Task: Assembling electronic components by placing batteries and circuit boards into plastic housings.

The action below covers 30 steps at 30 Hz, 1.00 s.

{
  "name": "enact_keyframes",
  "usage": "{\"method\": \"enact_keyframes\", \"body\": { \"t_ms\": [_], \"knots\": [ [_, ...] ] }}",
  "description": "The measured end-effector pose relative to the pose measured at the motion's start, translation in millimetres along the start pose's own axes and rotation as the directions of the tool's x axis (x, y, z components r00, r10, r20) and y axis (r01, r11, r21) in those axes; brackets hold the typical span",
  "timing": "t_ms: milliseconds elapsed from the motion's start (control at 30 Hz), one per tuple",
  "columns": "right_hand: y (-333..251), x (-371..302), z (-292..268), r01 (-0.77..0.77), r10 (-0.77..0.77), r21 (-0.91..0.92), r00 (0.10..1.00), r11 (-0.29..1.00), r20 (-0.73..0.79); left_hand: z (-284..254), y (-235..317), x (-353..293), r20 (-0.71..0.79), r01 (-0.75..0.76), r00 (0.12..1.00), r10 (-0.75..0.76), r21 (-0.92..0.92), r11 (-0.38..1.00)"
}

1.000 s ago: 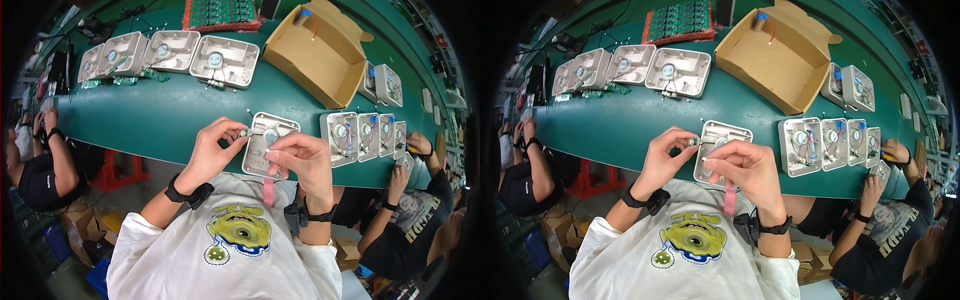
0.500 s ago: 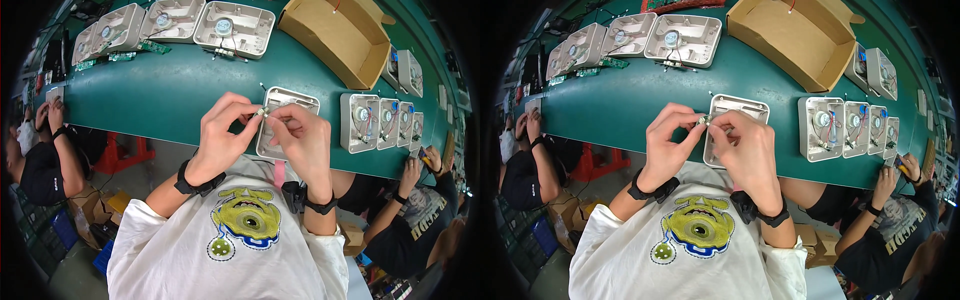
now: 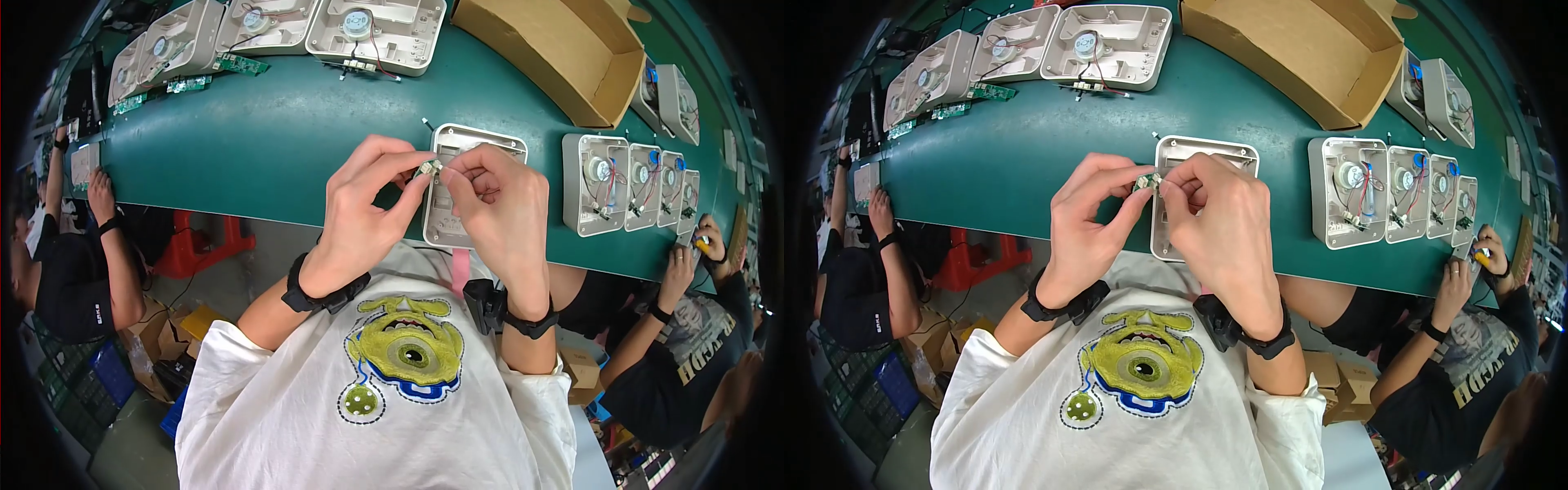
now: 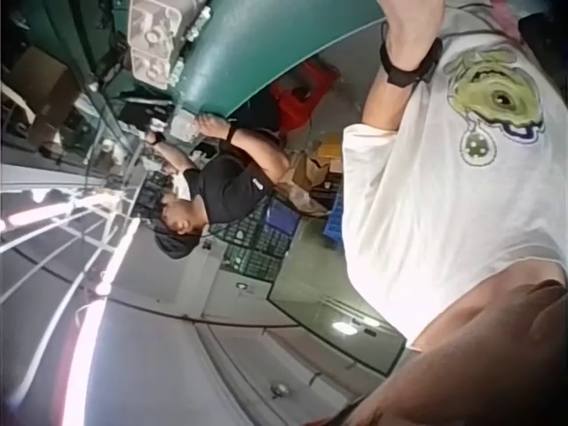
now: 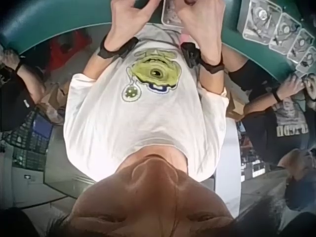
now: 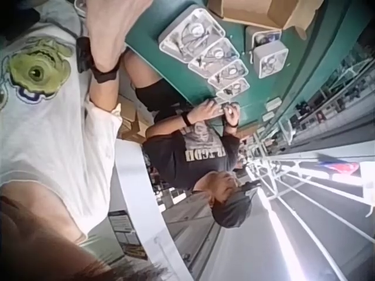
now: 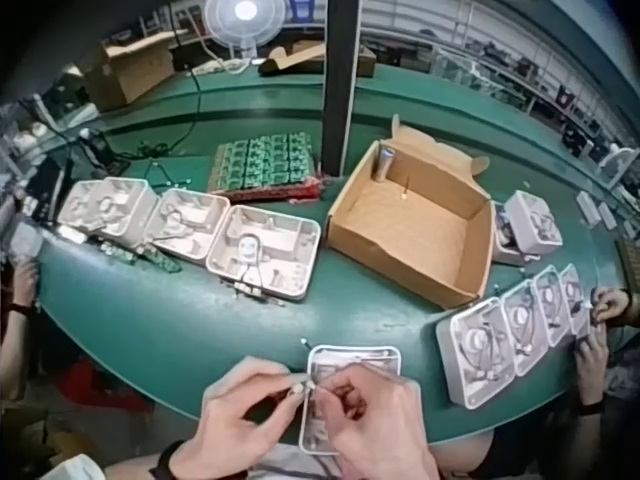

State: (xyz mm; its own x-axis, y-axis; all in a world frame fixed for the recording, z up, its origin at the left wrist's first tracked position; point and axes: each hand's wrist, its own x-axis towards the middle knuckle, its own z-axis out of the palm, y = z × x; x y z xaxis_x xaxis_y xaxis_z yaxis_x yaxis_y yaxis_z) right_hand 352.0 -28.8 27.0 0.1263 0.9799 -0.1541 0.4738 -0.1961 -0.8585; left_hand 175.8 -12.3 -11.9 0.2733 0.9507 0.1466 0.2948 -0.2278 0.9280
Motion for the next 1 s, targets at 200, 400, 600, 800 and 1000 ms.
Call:
{"method": "enact_keyframes", "body": {
  "t_ms": [200,400,600,800,1000],
  "knots": [
    [1.4,-6.1,10.2,0.089,-0.098,-0.116,0.992,0.989,-0.079,0.6,2.1,-2.4,-0.024,-0.018,1.000,0.019,0.034,0.999],
    [2.6,-8.2,16.5,0.129,-0.151,-0.156,0.978,0.979,-0.141,2.2,3.7,-4.7,-0.040,-0.014,0.999,0.015,0.012,1.000],
    [1.4,-2.2,18.6,0.132,-0.153,-0.146,0.978,0.980,-0.139,2.5,-2.3,-3.0,-0.049,-0.035,0.998,0.036,0.017,0.999],
    [-4.6,-4.4,9.1,0.100,-0.129,-0.224,0.984,0.969,-0.119,3.8,-6.2,-4.3,-0.028,-0.065,0.998,0.063,-0.048,0.997],
    [-56.9,0.6,-33.5,0.251,-0.336,-0.506,0.938,0.825,-0.083,7.3,-21.3,3.1,-0.128,-0.089,0.988,0.082,-0.051,0.995]
  ]
}}
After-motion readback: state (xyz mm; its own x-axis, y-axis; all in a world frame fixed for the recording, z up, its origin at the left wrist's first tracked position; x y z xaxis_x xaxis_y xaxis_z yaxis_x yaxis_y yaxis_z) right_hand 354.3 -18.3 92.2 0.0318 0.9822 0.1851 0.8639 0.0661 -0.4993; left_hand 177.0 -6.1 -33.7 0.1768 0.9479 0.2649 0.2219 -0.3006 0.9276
